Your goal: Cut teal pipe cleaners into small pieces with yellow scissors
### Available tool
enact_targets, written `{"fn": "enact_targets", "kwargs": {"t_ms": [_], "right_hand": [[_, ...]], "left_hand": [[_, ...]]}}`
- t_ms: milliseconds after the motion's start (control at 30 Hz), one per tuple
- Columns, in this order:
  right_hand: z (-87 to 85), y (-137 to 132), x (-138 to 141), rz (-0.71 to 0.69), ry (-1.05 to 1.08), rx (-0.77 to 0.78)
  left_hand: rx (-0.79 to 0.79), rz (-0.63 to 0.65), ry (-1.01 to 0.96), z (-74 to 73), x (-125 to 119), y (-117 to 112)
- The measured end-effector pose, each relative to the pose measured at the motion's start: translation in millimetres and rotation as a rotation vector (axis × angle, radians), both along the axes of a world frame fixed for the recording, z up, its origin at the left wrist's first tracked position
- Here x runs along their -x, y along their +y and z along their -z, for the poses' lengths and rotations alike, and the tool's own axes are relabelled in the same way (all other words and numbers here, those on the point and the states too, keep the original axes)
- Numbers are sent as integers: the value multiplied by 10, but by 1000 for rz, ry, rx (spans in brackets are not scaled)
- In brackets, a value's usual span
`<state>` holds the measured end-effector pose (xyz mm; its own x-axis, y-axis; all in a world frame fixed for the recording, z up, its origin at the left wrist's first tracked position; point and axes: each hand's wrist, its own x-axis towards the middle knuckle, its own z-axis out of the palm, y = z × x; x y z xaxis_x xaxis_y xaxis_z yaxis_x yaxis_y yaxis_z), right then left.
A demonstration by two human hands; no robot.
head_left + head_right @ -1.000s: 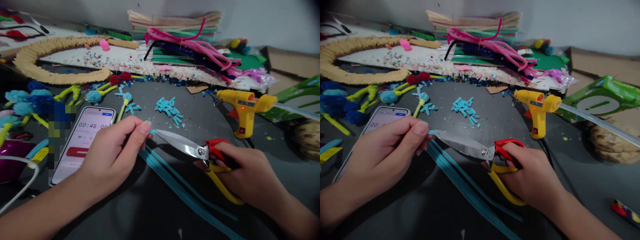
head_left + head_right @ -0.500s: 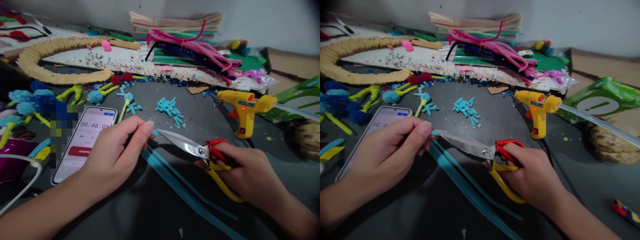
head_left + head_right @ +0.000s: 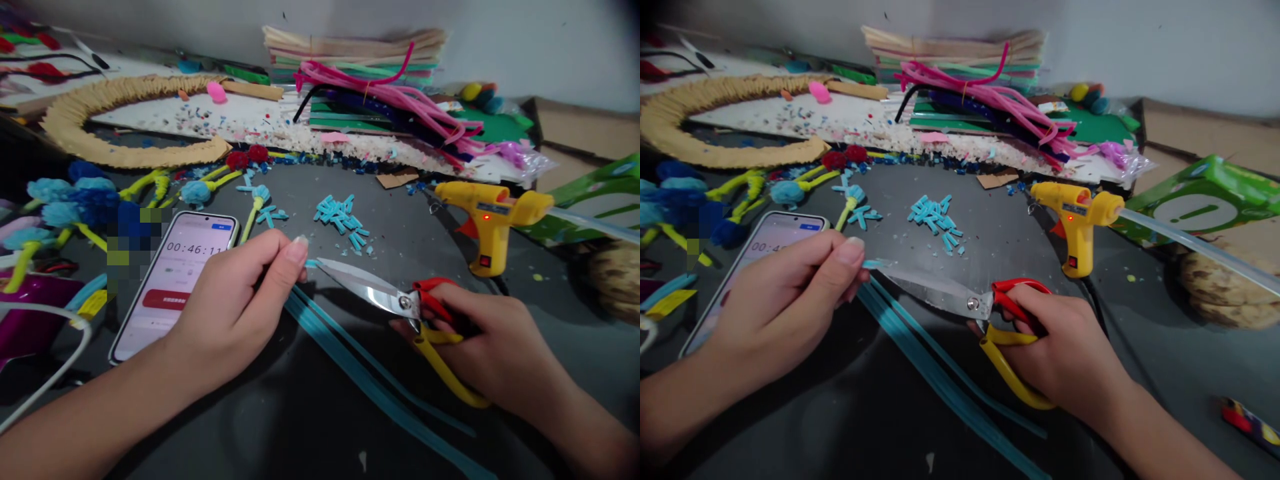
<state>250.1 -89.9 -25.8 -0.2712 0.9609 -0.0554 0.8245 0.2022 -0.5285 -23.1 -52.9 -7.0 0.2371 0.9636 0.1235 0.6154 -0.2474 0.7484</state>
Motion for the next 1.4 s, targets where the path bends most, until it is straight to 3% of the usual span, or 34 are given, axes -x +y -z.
{"fn": "enact_targets", "kwargs": {"t_ms": [333,567,1400], "right_hand": [[-21,16,-15,-28,12,-6],[-2,-14,15,40,17,-26],[-25,13,-31,-35,11,15]], "left_hand": [[22,-6,-5,20,12,-1],[67,-37,23,22,12,-3],[93,-29,53,-11,-6,-6]]}}
